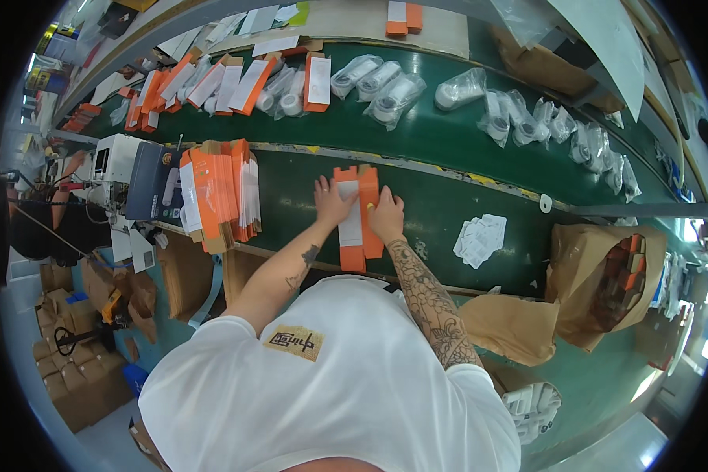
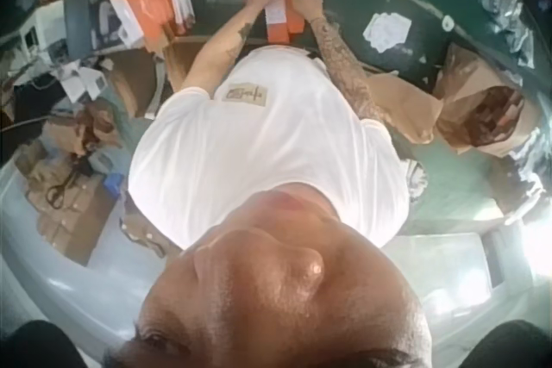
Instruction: Packing electronic components and labels into orange and white boxes on an assembly line.
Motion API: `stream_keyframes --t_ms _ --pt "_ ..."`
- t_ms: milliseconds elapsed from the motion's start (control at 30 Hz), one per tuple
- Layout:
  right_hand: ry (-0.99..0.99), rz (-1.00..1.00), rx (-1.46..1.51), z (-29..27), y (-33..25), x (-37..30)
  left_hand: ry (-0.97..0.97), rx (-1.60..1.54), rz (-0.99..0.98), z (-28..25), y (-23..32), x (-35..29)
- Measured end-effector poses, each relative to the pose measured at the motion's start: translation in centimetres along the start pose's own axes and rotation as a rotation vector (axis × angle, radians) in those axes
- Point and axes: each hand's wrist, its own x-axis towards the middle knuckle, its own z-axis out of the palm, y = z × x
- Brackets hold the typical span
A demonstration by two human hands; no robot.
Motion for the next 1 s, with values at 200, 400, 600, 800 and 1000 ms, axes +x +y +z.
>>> stream_keyframes --t_ms 200,400,600,800,1000 --pt "-0.029 0.227 0.355 -4.0 -3.8 0.9 0.278 -0.618 0.056 -3.4 4.8 -3.0" --pt "0.273 0.327 0.901 -9.4 -6.5 3.2 0.240 -0.652 0.278 -8.4 9.9 -5.9" --pt "0.179 0.284 1.039 -13.1 -5.1 2.4 0.023 -1.270 0.289 -9.5 12.9 -6.2" --pt "0.042 0.331 1.216 -17.6 -9.7 -0.1 -0.131 -1.451 0.117 -11.0 14.2 -6.1" --pt "0.210 0.260 1.142 -16.7 -9.0 -0.4 -0.014 -1.297 0.312 -9.7 16.1 -6.9"
